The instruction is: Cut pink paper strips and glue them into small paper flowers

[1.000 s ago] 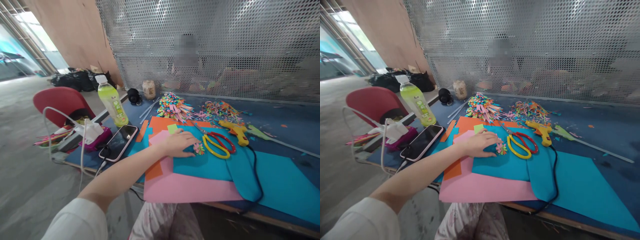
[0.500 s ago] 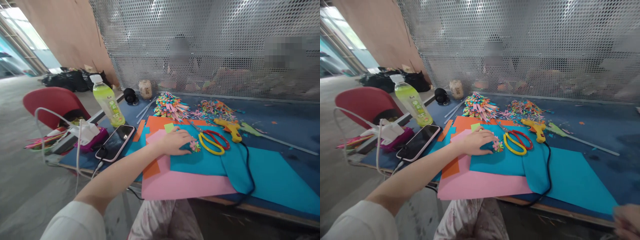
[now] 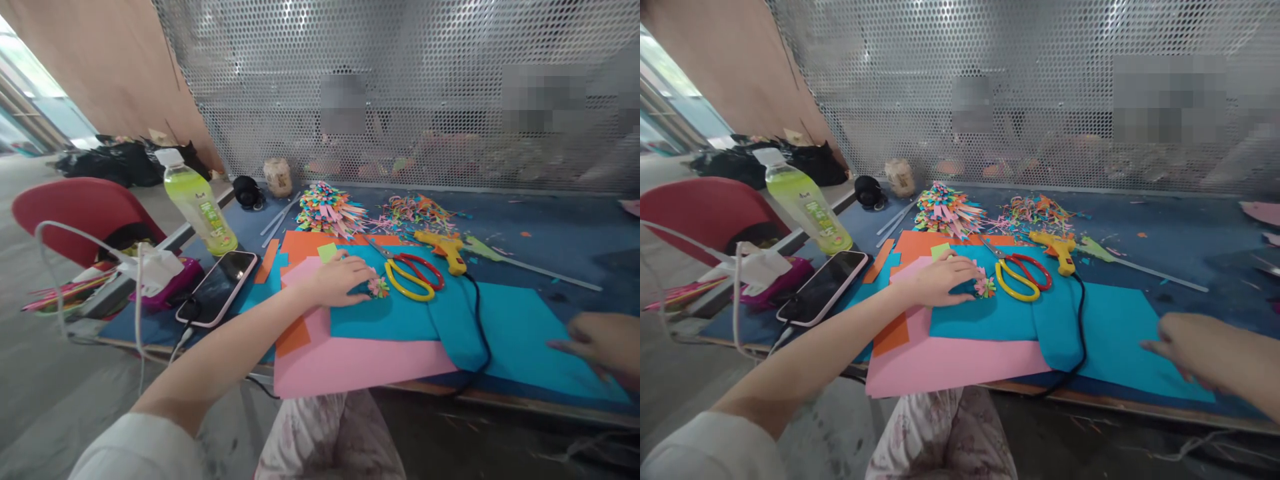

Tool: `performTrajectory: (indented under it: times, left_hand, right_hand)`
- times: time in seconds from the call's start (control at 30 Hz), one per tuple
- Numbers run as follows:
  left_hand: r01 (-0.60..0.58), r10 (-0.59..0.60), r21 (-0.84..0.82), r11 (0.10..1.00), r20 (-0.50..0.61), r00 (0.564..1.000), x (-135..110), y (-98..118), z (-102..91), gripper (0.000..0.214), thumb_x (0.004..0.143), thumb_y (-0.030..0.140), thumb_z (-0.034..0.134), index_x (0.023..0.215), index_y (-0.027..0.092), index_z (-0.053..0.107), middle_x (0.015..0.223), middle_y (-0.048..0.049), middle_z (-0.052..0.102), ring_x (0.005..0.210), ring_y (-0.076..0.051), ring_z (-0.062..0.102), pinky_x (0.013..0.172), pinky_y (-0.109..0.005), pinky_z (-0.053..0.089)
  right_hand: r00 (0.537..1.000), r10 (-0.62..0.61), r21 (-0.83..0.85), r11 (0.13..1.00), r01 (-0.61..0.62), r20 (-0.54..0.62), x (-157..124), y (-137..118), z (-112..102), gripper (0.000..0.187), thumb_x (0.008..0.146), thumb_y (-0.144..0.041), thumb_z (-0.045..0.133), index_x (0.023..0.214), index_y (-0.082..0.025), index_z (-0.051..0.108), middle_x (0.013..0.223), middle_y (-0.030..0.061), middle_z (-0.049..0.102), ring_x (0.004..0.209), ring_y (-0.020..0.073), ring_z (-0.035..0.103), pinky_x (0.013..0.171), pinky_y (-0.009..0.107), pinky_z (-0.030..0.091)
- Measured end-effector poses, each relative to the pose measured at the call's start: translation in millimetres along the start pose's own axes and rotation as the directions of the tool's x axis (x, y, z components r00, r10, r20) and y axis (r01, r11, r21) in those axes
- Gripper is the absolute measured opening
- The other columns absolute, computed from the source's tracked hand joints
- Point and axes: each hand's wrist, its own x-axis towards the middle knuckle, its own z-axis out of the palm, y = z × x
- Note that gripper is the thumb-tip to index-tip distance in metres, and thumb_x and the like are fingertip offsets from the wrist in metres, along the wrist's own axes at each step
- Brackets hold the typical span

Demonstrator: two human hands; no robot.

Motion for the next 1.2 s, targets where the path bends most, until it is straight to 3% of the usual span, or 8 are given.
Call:
performTrajectory:
  times: [0.13,0.3,0.47,0.6,0.8,0.9,1.0,1.2]
  left_hand:
    - [-0.02,0.02,0.007,1.0,0.004,1.0,0,-1,1.3,0.036,0.083,0.036,0.053,0.113,0.017,0.056,0.114,-0.01,0.063,0.116,-0.025,0.051,0.097,-0.041,0.029]
    - [-0.052,0.052,0.025,0.998,0.001,0.999,0,-2,1.9,0.033,0.086,0.037,0.048,0.11,0.017,0.057,0.114,-0.0085,0.063,0.114,-0.023,0.051,0.097,-0.04,0.03]
    - [-0.047,0.046,0.052,0.998,0.005,0.999,-1,-2,0.3,0.03,0.087,0.037,0.047,0.109,0.019,0.058,0.116,-0.0063,0.062,0.115,-0.021,0.051,0.098,-0.038,0.03]
    - [-0.046,0.045,0.062,0.997,0.018,0.999,-1,0,-2.8,0.031,0.086,0.037,0.048,0.11,0.02,0.057,0.115,-0.0064,0.062,0.116,-0.021,0.051,0.097,-0.038,0.03]
    - [-0.008,0.004,0.057,0.998,0.067,0.998,-1,0,-3.4,0.043,0.084,0.041,0.051,0.12,0.018,0.052,0.121,-0.0085,0.06,0.12,-0.022,0.048,0.101,-0.04,0.027]
    - [0.009,-0.015,0.069,0.998,0.092,0.996,1,-1,-2.8,0.043,0.086,0.039,0.05,0.122,0.016,0.05,0.122,-0.0098,0.06,0.119,-0.023,0.049,0.1,-0.04,0.027]
    - [0.011,-0.019,0.077,0.997,0.103,0.995,2,-3,-1.9,0.041,0.086,0.037,0.049,0.121,0.016,0.05,0.121,-0.0099,0.06,0.117,-0.022,0.051,0.099,-0.039,0.029]
    - [-0.018,0.013,0.106,0.994,0.048,0.999,1,-7,3.2,0.042,0.088,0.036,0.048,0.127,0.02,0.046,0.12,-0.0085,0.06,0.116,-0.021,0.051,0.096,-0.038,0.03]
  right_hand:
    - [0.78,0.029,-0.122,0.991,0.061,0.625,72,-5,14,0.064,0.075,-0.066,0.05,0.026,-0.024,0.047,0.022,0.0062,0.038,0.015,0.0094,0.03,0.026,0.024,0.016]
    - [0.683,0.187,-0.289,0.956,0.037,0.706,128,-50,-2,0.053,0.078,-0.061,0.048,0.044,-0.021,0.057,0.041,0.0075,0.059,0.035,0.0141,0.054,0.04,0.028,0.036]
    - [0.812,0.109,-0.258,0.965,0.053,0.573,155,-74,-20,0.029,0.079,-0.048,0.052,0.074,-0.024,0.068,0.078,0.0028,0.071,0.07,0.0212,0.064,0.067,0.035,0.046]
    - [0.973,-0.008,0.159,0.987,-0.03,0.229,160,-80,-31,0.038,0.076,-0.048,0.056,0.11,-0.031,0.062,0.113,0.0027,0.065,0.103,0.0239,0.059,0.086,0.04,0.044]
    - [0.975,0.201,0.823,0.567,-0.032,-0.1,157,-111,-48,0.044,0.091,-0.047,0.019,0.131,-0.046,0.035,0.142,0.003,0.042,0.109,0.0227,0.057,0.068,0.041,0.046]
    - [0.978,0.21,0.666,0.728,-0.16,0.005,156,-124,-27,0.045,0.087,-0.042,0.033,0.132,-0.033,0.039,0.12,0.0089,0.061,0.08,0.0205,0.067,0.06,0.037,0.049]
    - [0.917,0.264,-0.026,0.963,-0.269,0.299,155,-134,11,0.049,0.082,-0.046,0.05,0.124,-0.022,0.046,0.107,0.0101,0.065,0.079,0.0217,0.066,0.067,0.035,0.052]
    - [0.909,0.404,-0.329,0.876,-0.353,0.101,155,-149,64,0.054,0.084,-0.05,0.044,0.114,-0.004,0.047,0.111,0.0264,0.057,0.103,0.0398,0.056,0.08,0.048,0.045]
